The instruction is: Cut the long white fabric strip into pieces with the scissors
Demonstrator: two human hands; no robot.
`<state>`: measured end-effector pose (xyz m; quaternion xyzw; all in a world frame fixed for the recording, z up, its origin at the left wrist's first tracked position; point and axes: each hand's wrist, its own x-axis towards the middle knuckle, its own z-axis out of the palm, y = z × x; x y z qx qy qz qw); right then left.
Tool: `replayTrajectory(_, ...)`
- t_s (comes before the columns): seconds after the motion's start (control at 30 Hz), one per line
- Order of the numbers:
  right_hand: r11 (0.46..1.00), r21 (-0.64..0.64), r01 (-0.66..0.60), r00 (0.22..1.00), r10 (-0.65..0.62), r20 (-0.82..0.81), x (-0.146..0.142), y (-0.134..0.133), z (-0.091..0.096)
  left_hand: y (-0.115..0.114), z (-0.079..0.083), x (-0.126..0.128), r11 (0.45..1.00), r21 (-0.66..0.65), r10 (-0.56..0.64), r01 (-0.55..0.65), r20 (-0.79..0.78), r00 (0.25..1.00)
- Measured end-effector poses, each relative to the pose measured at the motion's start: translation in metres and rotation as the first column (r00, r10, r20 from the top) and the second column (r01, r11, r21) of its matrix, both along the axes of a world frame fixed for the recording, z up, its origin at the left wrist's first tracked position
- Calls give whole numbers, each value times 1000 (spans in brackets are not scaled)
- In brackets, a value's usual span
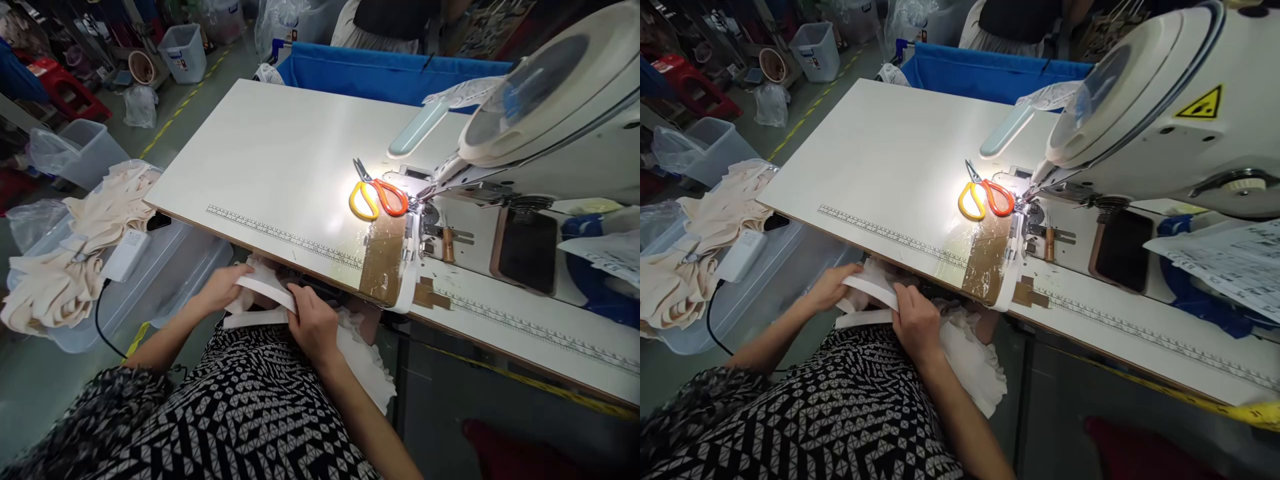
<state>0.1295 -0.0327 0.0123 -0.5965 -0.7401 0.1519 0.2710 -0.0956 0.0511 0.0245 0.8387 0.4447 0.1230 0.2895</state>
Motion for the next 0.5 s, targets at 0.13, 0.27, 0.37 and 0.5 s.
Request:
replayTrajectory(0.13,999,1,47,997,-47,68,10,-4,-18,25,-9,-41,898,435,143,-75,-126,982)
replayTrajectory(0.27,997,-70,28,995,-21,93,39,-16,-34,31,-46,-61,942,335,97,16,-315,944)
replayTrajectory(0.37,976,-143,167,982,-151,118,74,-33,-47,21,-71,-56,968,250,64,12,-293,954)
replayTrajectory(0.5,927,-245,285,956,-256,143,101,-50,-67,3,-70,-15,976,186,117,-113,-9,993)
